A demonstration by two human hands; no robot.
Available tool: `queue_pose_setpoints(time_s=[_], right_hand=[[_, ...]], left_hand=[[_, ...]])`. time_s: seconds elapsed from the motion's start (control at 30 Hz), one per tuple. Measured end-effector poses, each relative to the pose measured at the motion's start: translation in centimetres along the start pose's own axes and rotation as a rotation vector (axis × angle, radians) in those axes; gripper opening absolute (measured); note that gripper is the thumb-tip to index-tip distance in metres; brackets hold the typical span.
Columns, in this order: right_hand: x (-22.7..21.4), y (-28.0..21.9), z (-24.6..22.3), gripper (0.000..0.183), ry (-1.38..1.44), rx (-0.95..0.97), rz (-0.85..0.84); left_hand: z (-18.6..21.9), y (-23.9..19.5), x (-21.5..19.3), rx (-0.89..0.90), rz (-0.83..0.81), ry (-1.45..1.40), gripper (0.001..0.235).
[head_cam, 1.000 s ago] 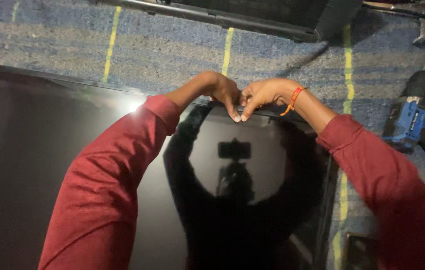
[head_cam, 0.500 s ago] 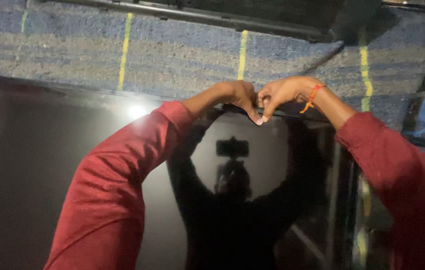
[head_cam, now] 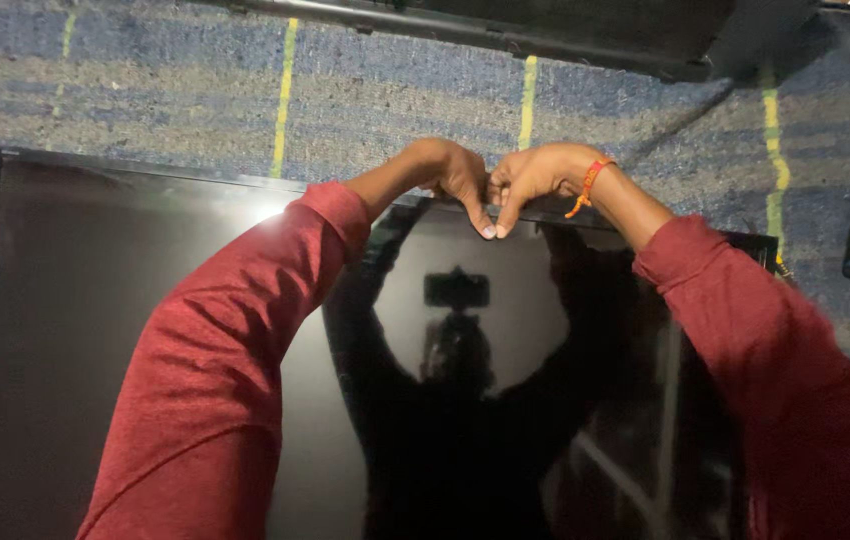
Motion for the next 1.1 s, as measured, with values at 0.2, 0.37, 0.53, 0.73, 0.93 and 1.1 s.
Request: queue_pose_setpoints(time_s=[0.2,0.37,0.53,0.73,0.93,1.1], right_hand=[[0.1,0.1,-0.1,0.039,0.037,0.053,-0.069],[0.6,0.7,-0.2,0.034,0.242,0.013,-0.110],[0.2,-0.3,-1.0,0.037,-0.009,0.110,-0.074],[0.9,-0.9,-6.2,0.054,-0.011,-0.011,0.027],[1.9,6.1,-10.0,0.052,-0.093,-0.060,0.044],[2.1,7.9,-9.0,0.040,0.124,0.011,-0.053]], left_hand=[[0.7,-0.6,0.4,0.019,-0.079,-0.161,0.090],[-0.3,-0.7,0.8,0.030,-0.014,-0.212,0.079],[0.9,-1.0,1.2,0.122,-0.027,-0.298,0.076],[-3.5,-5.7,-0.8,0.138,0.121,0.137,0.078],[-10.1,-6.7,-1.8,0.044,0.019,0.097,0.092],[-10.4,-5.9,-1.7,0.012,-0.023,-0.043,0.093]])
Point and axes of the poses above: each hand's wrist, its own y-axis towards the middle knuckle, its own x-axis out of the palm, z = x × y, the point moved 6 cm from there along y, towards the middle knuckle, and after that the axes turned 3 degrees about -x, right-handed, at the moved point
